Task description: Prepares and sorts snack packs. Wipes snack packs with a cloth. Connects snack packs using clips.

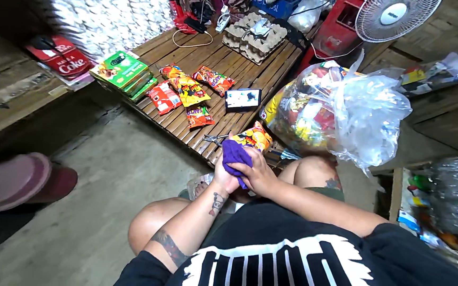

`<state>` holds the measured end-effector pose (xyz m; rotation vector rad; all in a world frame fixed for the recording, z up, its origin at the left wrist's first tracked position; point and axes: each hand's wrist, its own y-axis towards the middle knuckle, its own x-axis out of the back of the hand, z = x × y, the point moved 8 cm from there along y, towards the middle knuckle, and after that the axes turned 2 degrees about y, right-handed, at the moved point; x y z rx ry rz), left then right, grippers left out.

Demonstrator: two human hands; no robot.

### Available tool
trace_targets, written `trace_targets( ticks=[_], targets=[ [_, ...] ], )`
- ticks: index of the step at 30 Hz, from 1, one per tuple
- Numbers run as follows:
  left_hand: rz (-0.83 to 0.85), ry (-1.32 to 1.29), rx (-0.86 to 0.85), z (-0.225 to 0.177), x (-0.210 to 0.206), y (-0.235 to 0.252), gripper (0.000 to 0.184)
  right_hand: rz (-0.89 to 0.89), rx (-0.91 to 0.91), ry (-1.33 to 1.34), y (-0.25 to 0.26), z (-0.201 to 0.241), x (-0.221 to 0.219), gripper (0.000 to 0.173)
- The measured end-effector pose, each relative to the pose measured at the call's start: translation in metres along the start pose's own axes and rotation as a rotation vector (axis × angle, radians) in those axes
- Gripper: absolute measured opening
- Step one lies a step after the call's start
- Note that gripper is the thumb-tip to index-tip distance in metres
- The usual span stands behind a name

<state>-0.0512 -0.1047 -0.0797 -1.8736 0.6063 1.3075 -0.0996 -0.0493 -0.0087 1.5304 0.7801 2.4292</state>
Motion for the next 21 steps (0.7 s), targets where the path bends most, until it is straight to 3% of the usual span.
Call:
trace_targets(
  ticks=[7,11,18,21],
  targets=[
    [0.135,0.026,0.025,0.012,-0.013,-0.006,0.069,0.075,-0.105,0.016,0.027,-0.011,0.007,0.035],
    [0.252,0.069,0.04,0.011,-0.024,-0.004,0.069,0.009,-0.195,0.058,0.027,-0.039,0.023,0.036],
    [0.393,0.165,0.052,0.015,-0.036,-0.013,0.056,-0.116,-0.797,0.159,-0.004,-0.151,0.049,0.048],
    [0.396,0.162,0.074,0.016,-0.035,-0.013,0.058,-0.163,-0.872,0.148,-0.012,-0.149,0.057,0.049]
  ],
)
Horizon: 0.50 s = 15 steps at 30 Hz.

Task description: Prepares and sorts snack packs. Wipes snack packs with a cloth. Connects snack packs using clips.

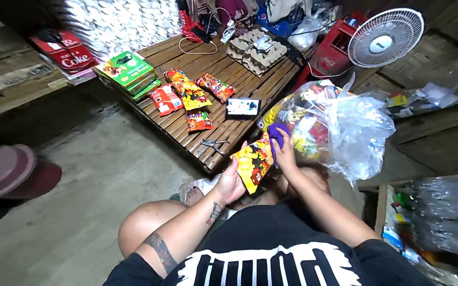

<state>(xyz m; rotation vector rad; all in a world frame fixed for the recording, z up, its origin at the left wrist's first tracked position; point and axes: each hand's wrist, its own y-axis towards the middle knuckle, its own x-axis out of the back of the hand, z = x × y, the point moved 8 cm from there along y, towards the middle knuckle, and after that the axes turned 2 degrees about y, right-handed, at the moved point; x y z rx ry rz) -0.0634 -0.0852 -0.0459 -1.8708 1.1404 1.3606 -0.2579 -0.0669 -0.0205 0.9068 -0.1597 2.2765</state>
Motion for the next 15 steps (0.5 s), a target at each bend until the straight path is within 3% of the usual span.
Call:
trace_targets(
  ticks=[3,6,8,11,15],
  targets=[
    [-0.021,-0.027,0.005,0.002,0.006,0.001,0.06,-0.022,0.309,-0.015,-0.04,0.038,-0.01,0.047],
    [-0.166,0.003,0.064,0.015,0.015,-0.004,0.064,0.121,0.691,-0.072,-0.091,0.08,-0.039,0.033],
    [-0.24,0.011,0.09,0.021,0.021,-0.009,0.063,0.181,0.817,-0.146,-0.101,0.094,-0.048,0.03],
    [-0.066,0.098,0.065,0.017,0.012,-0.005,0.06,0.15,0.734,-0.096,-0.078,0.09,-0.04,0.033],
    [0.034,0.248,0.081,0.016,0.003,-0.005,0.063,0.134,0.41,-0.073,-0.03,0.059,-0.024,0.041]
  ],
)
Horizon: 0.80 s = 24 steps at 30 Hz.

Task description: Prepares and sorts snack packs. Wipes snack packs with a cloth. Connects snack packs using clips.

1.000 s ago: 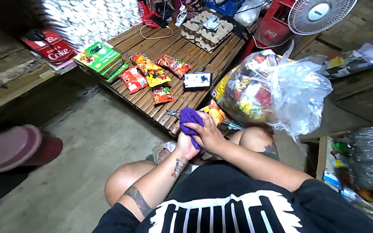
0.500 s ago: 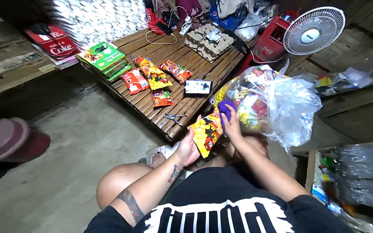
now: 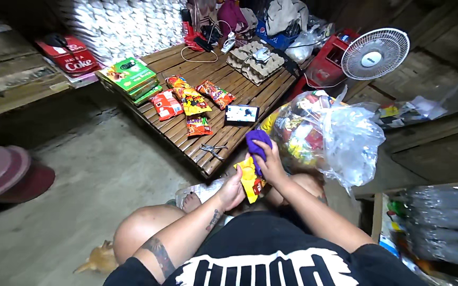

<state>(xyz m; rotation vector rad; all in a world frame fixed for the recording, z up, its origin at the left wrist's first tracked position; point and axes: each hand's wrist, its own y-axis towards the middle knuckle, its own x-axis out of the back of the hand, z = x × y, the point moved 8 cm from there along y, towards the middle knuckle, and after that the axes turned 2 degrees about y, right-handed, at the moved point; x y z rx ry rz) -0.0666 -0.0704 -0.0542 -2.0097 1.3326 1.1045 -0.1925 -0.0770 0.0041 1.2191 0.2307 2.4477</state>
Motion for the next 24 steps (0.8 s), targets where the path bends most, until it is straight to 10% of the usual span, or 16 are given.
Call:
trace_targets(
  ticks=[13,24],
  targets=[
    [0.101,-0.026,0.0,0.001,-0.01,0.0,0.059,-0.032,-0.358,-0.053,-0.001,-0.082,0.026,0.046],
    [-0.272,-0.261,0.008,0.007,0.018,-0.004,0.067,0.001,0.37,0.012,-0.054,0.048,-0.022,0.029]
  ],
)
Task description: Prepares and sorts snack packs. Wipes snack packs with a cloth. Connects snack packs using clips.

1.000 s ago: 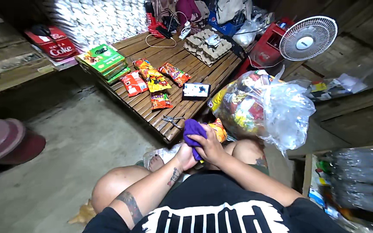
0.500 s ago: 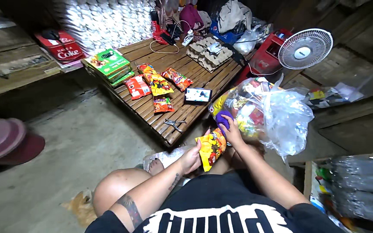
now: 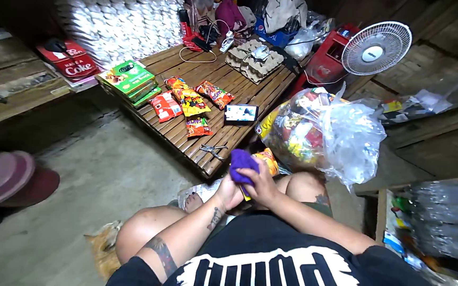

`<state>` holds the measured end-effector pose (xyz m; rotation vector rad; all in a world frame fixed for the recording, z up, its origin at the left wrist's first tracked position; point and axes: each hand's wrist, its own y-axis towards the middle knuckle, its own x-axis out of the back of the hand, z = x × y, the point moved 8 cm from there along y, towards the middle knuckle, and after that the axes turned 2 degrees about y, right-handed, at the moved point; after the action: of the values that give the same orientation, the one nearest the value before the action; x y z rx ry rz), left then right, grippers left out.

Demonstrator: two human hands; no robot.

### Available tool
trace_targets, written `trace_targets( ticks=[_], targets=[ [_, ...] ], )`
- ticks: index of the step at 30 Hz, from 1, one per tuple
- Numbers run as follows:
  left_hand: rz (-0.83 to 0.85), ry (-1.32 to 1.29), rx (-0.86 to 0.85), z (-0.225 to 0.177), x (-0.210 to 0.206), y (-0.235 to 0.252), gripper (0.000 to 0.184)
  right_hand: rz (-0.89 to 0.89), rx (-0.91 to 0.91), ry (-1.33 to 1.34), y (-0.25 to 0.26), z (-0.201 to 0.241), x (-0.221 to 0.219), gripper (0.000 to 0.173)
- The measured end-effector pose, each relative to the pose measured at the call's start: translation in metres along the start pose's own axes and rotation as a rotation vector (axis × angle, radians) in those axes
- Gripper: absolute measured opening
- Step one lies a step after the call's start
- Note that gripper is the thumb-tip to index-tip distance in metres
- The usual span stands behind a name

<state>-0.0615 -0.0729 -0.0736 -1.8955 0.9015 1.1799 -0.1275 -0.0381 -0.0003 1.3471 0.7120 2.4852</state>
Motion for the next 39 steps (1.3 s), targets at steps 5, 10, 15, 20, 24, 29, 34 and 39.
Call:
trace_targets(
  ticks=[5,10,15,20,24,29,34,39],
  targets=[
    [-0.047,-0.085,-0.043,-0.012,0.002,0.002,0.068,0.04,0.148,-0.074,0.002,0.009,-0.001,0.031],
    [0.165,-0.082,-0.117,-0.025,-0.011,0.007,0.057,-0.227,-0.268,-0.077,0.001,-0.072,0.037,0.038],
    [0.172,-0.103,-0.087,-0.02,-0.013,0.005,0.063,-0.27,-0.667,-0.007,-0.017,-0.115,0.05,0.05],
    [0.121,-0.147,-0.124,-0.028,-0.01,0.007,0.059,-0.291,-0.464,-0.003,-0.021,-0.074,0.037,0.046],
    [0.077,-0.157,-0.123,-0.028,-0.005,0.009,0.063,-0.285,-0.28,-0.036,-0.018,-0.052,0.031,0.037],
    [0.072,-0.119,-0.133,-0.026,-0.004,0.01,0.06,-0.153,0.022,0.005,-0.016,-0.016,0.019,0.028],
    [-0.214,-0.076,0.095,0.0,0.019,-0.017,0.076,0.16,0.328,-0.016,-0.014,0.035,-0.004,0.024],
    [0.147,-0.09,-0.071,-0.021,-0.011,0.005,0.059,-0.137,0.215,-0.149,-0.003,-0.004,0.024,0.03]
  ],
)
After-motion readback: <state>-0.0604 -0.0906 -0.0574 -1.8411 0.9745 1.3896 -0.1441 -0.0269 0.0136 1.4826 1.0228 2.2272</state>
